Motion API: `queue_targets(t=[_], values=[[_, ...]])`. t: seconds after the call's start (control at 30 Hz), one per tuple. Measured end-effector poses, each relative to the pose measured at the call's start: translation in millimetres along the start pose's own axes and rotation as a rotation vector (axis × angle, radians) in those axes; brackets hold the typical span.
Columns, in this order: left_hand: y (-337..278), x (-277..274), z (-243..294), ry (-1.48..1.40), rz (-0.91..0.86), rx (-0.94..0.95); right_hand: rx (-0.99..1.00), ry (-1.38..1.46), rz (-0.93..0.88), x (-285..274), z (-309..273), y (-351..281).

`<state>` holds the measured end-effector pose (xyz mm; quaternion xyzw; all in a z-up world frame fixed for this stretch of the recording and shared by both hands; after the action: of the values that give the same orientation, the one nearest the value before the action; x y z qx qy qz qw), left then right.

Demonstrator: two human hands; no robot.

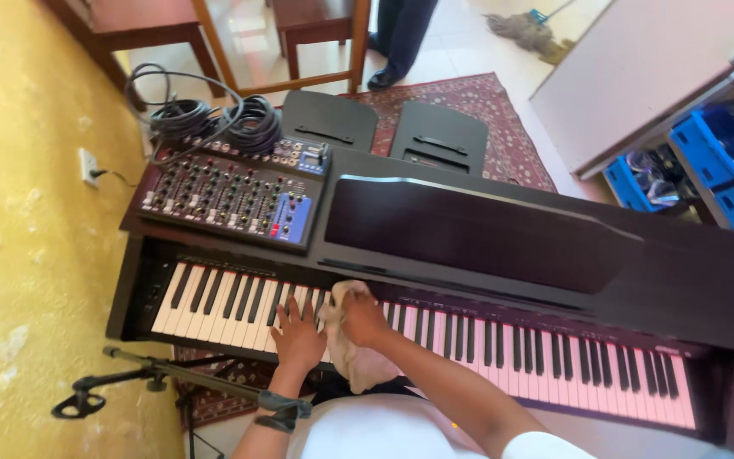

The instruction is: Cleaning an electronic keyboard, a microphone stand, and wooden wall slats with a cloth.

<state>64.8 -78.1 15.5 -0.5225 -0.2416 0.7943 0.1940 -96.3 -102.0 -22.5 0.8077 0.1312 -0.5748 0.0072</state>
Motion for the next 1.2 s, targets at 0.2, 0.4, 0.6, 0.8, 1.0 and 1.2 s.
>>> queue_targets(t=[0.2, 0.4, 0.6, 0.8, 1.0, 1.2], values=[[30, 29, -38, -0.230, 0.053, 0.162, -0.053, -0.285, -0.083, 5, -37, 10], [44, 49, -50, -0.267, 0.076, 0.233, 0.031, -0.272, -0.175, 29, -25, 6], [31, 31, -39, -0.261, 0.009, 0.191, 0.137, -0.320, -0.200, -28, -51, 0], [32, 31, -38, -0.234, -0.024, 0.153, 0.114, -0.422, -0.235, -3, -43, -8], [30, 25, -38, -0.257, -0.019, 0.175, -0.003, -0.377, -0.239, 5, -48, -28], [84, 70, -82, -0.440, 0.169, 0.291, 0.124, 0.091, -0.228, -36, -52, 12]])
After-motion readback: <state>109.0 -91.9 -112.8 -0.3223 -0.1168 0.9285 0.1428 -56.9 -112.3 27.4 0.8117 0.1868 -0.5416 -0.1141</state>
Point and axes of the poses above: each hand's wrist, its own y-axis towards the middle knuckle, its own x-axis out of the palm, z = x × y, the point moved 7 cm from there along y, towards the middle knuckle, and after that the axes turned 15 degrees about -y, right-handed, at the moved point
